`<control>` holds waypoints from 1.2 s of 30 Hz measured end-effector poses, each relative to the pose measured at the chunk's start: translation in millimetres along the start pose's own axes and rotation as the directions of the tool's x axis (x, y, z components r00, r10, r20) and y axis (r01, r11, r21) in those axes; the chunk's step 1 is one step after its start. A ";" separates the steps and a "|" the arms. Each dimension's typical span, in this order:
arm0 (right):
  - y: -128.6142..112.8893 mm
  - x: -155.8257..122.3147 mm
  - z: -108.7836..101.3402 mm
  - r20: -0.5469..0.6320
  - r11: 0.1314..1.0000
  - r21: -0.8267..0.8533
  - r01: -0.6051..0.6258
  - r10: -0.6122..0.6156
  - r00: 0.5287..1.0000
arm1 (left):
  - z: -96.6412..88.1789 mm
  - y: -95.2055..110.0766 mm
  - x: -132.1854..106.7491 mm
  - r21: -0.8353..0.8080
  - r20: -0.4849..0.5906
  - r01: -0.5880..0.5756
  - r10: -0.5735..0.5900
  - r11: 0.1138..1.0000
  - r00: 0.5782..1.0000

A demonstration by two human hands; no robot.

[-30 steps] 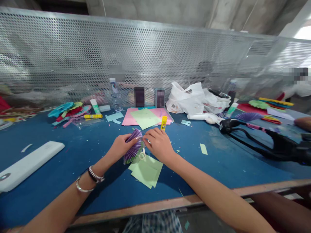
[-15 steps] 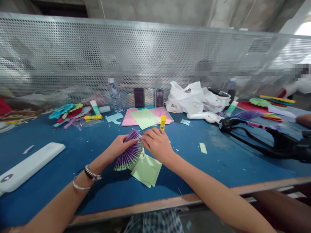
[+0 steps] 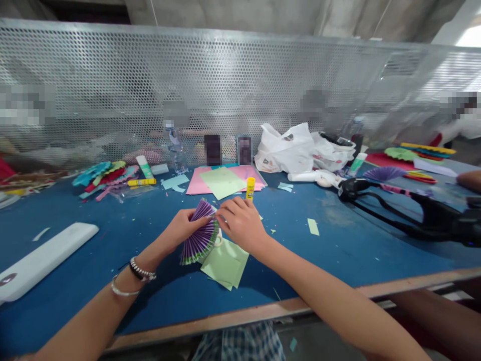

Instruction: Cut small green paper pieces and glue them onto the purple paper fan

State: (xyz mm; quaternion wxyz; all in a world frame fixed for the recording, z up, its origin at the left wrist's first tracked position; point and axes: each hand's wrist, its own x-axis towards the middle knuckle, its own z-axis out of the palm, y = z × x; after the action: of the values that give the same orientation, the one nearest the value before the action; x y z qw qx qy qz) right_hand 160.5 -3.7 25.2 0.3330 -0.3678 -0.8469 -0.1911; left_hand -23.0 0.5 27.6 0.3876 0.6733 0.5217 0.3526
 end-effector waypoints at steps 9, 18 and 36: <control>-0.2 -0.1 0.1 0.008 1.000 -0.016 -0.005 0.006 1.000 | 2.4 -1.5 0.3 0.030 -0.008 -0.033 0.033 0.999 0.999; -1.6 0.3 0.8 0.024 0.999 -0.013 -0.029 0.029 0.999 | 4.0 2.1 -1.6 0.179 -0.043 -0.143 0.153 0.973 0.987; -21.4 -7.3 20.6 0.621 0.411 0.632 -0.657 0.238 0.747 | 2.4 -1.7 3.5 -0.489 -0.371 -0.014 -0.193 0.872 0.908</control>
State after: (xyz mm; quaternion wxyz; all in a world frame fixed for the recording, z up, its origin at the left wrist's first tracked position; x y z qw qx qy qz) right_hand 139.5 -9.6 3.9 0.3042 -0.4189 -0.7479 0.4155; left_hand -20.8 3.7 25.2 0.4411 0.4415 0.5182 0.5848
